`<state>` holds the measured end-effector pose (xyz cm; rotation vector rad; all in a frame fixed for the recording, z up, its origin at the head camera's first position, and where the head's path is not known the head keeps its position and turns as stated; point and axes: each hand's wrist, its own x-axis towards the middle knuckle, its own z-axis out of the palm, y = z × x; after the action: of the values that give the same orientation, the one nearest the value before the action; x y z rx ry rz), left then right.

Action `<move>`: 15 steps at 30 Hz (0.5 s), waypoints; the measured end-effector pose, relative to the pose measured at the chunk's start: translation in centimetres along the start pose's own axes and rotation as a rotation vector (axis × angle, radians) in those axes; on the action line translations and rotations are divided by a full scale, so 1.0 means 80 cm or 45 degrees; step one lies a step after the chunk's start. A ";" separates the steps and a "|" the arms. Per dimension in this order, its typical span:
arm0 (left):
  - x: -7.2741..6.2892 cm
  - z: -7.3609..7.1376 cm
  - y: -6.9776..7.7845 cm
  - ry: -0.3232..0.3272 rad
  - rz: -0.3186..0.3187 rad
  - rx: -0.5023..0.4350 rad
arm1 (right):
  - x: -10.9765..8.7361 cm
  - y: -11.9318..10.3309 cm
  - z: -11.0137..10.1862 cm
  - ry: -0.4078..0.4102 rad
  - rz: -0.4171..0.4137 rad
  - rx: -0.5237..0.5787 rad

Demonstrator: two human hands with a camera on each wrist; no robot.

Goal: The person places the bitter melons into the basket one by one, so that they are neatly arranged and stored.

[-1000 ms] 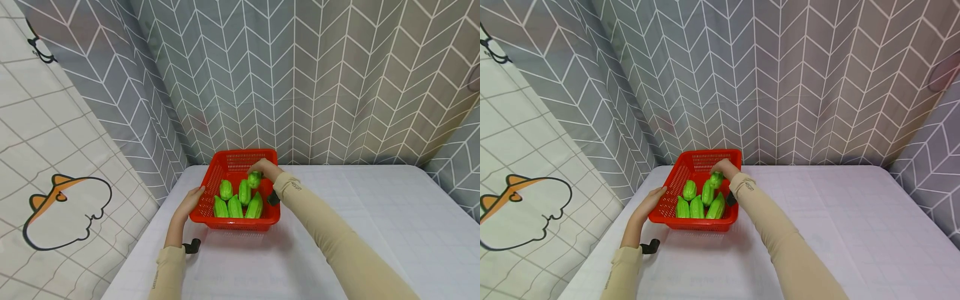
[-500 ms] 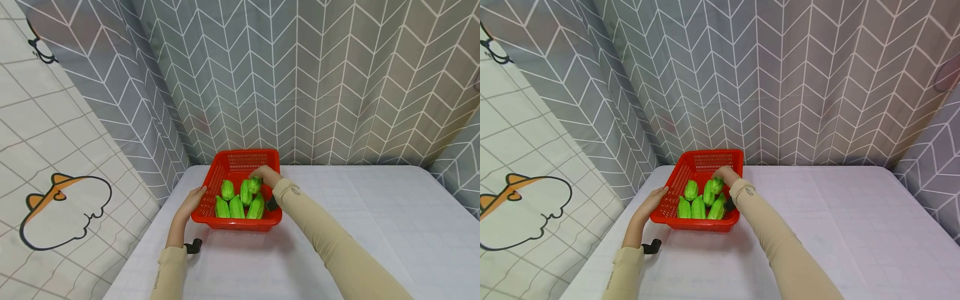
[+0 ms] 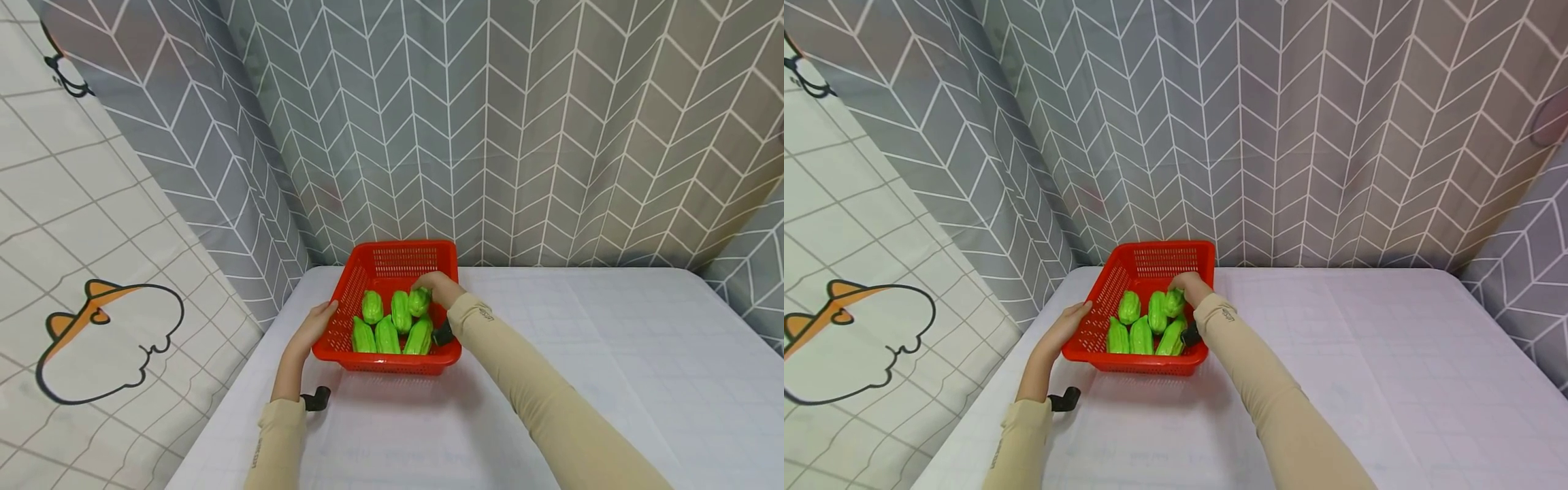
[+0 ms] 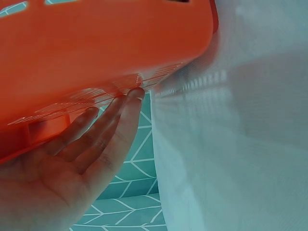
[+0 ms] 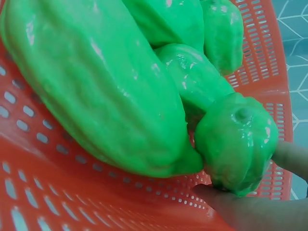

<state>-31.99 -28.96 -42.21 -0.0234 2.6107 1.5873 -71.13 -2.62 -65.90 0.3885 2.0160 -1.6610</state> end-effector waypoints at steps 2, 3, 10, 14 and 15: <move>0.001 0.000 0.000 0.006 0.002 0.000 | -0.005 0.000 -0.002 0.000 0.019 0.033; 0.002 0.000 0.000 0.008 -0.002 -0.001 | -0.009 -0.001 -0.002 0.005 0.027 0.043; 0.000 0.001 0.003 -0.003 0.005 -0.005 | -0.031 0.000 -0.005 -0.028 0.004 0.164; 0.000 0.001 0.004 0.002 0.006 -0.012 | -0.009 0.005 -0.006 -0.014 -0.021 0.195; 0.000 0.001 0.004 -0.002 0.008 -0.017 | 0.002 0.007 -0.006 -0.015 -0.020 0.191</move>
<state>-32.01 -28.77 -41.96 -0.0151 2.6014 1.6057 -71.02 -2.07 -66.40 0.4148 1.8969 -1.8260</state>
